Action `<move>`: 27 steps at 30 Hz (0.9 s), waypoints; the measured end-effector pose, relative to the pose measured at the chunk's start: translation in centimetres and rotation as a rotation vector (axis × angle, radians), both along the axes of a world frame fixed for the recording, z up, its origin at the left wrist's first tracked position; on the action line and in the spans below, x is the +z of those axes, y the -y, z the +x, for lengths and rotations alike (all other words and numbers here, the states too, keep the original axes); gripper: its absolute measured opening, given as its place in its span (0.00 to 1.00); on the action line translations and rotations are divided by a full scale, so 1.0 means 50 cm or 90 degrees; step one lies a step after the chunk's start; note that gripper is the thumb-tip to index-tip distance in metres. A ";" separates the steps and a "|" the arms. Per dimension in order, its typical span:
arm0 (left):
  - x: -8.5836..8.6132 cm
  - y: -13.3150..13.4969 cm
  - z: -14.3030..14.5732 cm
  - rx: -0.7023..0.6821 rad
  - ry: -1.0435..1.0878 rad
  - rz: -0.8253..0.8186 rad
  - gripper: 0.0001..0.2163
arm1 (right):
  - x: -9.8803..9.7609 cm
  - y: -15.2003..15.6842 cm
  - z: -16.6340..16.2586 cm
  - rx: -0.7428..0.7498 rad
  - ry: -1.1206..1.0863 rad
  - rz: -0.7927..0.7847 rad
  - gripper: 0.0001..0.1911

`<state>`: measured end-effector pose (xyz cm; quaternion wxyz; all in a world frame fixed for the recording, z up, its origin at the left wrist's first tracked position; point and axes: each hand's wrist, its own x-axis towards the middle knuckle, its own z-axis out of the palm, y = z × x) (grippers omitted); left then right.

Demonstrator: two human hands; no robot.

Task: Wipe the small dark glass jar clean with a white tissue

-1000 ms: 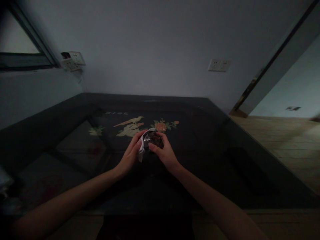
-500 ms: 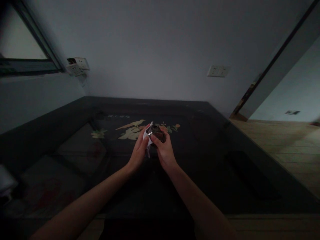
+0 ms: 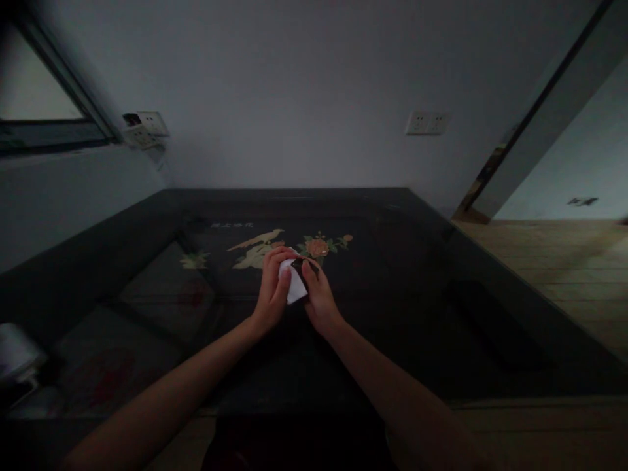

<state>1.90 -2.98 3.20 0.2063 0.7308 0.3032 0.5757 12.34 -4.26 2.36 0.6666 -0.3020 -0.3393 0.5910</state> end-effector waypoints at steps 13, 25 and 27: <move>-0.013 -0.015 0.020 -0.104 0.184 -0.384 0.22 | -0.014 -0.016 0.004 -0.024 -0.005 -0.024 0.21; 0.005 -0.008 -0.004 -0.051 -0.012 0.009 0.16 | -0.019 0.000 -0.010 -0.037 0.018 -0.040 0.23; 0.005 -0.015 -0.004 -0.078 0.074 -0.103 0.17 | -0.020 0.001 -0.013 -0.048 0.051 -0.025 0.23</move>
